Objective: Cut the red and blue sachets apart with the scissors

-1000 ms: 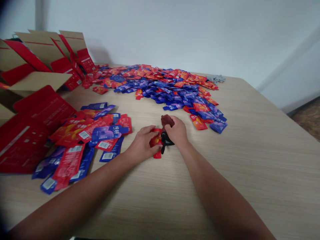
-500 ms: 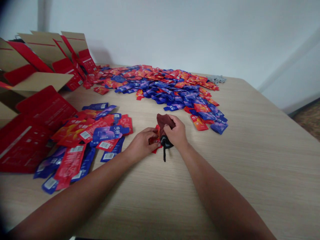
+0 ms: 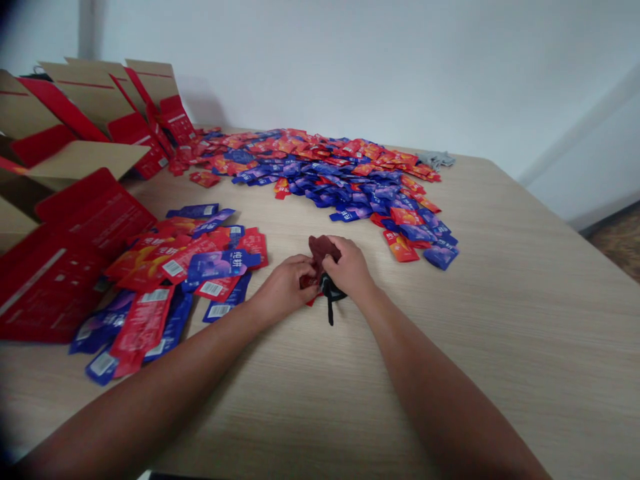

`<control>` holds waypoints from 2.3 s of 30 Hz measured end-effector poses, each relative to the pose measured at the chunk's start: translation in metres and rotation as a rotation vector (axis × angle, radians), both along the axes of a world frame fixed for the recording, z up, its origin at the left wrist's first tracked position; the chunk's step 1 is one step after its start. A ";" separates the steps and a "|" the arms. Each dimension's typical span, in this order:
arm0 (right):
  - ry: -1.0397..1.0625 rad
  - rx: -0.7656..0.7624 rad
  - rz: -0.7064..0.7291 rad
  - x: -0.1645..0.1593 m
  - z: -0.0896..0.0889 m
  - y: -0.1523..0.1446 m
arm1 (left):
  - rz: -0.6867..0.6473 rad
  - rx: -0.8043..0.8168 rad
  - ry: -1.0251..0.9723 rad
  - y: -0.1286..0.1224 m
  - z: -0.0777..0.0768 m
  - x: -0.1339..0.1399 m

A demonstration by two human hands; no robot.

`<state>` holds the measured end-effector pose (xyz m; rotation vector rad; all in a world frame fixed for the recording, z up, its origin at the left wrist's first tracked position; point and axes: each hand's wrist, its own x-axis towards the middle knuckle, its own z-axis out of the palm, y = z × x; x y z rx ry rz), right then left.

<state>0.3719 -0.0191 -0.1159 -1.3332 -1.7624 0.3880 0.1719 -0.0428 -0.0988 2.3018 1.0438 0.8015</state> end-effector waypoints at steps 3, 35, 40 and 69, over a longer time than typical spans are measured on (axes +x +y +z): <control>-0.006 -0.004 -0.094 0.006 -0.004 0.004 | 0.005 -0.005 0.012 -0.001 0.000 0.000; 0.093 0.002 0.023 0.003 0.000 -0.002 | -0.049 -0.024 -0.044 -0.002 0.001 0.001; 0.062 -0.045 0.014 0.003 -0.002 0.000 | -0.051 -0.033 -0.046 -0.002 0.004 0.001; 0.106 -0.057 -0.083 0.007 -0.006 0.006 | -0.019 0.045 0.019 -0.002 0.003 0.000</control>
